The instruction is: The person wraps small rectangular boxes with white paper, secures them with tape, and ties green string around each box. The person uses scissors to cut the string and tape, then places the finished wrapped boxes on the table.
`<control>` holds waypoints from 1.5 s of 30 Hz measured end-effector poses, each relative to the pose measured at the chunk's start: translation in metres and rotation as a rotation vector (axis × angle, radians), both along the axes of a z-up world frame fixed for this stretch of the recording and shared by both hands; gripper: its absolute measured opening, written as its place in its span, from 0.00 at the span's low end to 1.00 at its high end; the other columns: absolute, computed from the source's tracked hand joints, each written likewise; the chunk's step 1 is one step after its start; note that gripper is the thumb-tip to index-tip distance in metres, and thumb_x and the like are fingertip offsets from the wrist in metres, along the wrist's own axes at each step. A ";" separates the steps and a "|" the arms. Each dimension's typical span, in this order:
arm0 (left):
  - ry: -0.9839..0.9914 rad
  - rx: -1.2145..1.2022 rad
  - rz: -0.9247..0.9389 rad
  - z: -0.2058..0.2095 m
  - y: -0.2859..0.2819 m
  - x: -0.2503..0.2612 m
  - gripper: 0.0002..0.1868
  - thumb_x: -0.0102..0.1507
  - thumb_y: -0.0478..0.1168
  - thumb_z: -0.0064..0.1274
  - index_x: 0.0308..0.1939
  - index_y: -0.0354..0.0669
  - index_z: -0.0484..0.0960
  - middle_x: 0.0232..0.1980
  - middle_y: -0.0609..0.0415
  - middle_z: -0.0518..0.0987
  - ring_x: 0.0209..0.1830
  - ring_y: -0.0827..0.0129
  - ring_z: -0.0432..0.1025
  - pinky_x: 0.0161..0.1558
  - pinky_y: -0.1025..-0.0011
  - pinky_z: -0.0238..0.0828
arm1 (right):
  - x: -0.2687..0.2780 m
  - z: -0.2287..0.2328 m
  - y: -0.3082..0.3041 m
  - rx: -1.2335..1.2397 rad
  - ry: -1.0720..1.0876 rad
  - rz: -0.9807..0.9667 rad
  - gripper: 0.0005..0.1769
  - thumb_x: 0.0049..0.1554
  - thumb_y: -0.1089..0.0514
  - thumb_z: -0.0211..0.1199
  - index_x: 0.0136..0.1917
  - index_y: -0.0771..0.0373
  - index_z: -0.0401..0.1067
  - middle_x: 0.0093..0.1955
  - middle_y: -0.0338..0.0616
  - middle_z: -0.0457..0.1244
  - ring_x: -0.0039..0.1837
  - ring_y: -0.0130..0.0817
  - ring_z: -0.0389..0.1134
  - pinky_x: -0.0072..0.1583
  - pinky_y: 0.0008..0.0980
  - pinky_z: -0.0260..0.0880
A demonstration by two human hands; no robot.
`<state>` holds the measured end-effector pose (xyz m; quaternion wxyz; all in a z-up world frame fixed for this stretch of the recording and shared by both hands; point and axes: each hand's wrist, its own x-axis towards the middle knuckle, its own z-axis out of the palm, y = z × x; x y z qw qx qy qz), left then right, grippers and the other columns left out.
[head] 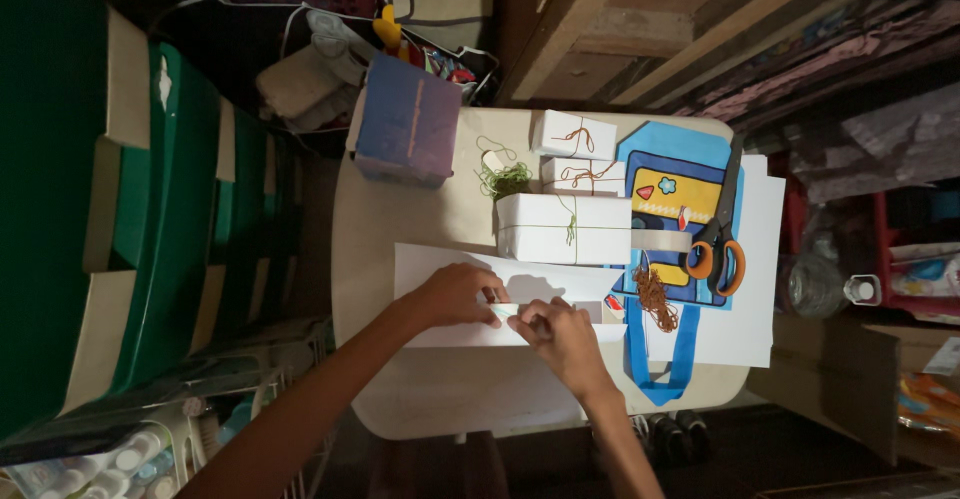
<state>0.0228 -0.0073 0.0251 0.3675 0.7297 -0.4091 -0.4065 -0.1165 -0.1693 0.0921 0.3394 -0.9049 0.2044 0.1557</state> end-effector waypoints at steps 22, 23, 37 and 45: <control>-0.030 0.296 0.092 -0.009 -0.010 -0.026 0.27 0.49 0.56 0.72 0.45 0.49 0.83 0.45 0.54 0.82 0.47 0.61 0.78 0.48 0.61 0.73 | 0.001 -0.011 0.006 -0.253 0.155 -0.018 0.13 0.50 0.44 0.73 0.41 0.54 0.81 0.37 0.34 0.72 0.44 0.35 0.72 0.61 0.48 0.61; 0.039 0.288 0.134 -0.008 -0.010 -0.024 0.26 0.47 0.53 0.72 0.44 0.50 0.83 0.45 0.55 0.83 0.46 0.62 0.78 0.48 0.62 0.74 | 0.001 -0.008 0.008 -0.278 0.120 -0.029 0.13 0.48 0.44 0.74 0.40 0.54 0.82 0.36 0.35 0.73 0.47 0.35 0.71 0.60 0.50 0.61; -0.388 -0.011 0.351 -0.023 -0.010 -0.018 0.16 0.57 0.48 0.65 0.44 0.48 0.82 0.51 0.49 0.77 0.55 0.55 0.72 0.52 0.56 0.69 | -0.073 -0.052 0.006 -0.505 -0.456 0.194 0.20 0.54 0.66 0.58 0.60 0.55 0.74 0.65 0.41 0.68 0.67 0.42 0.67 0.65 0.50 0.65; -0.797 0.101 0.227 -0.038 -0.020 -0.012 0.02 0.59 0.38 0.59 0.36 0.50 0.85 0.45 0.53 0.81 0.51 0.59 0.73 0.54 0.50 0.63 | -0.074 -0.061 0.041 -0.562 -0.533 0.179 0.26 0.59 0.61 0.59 0.71 0.57 0.68 0.76 0.43 0.59 0.79 0.44 0.55 0.75 0.54 0.56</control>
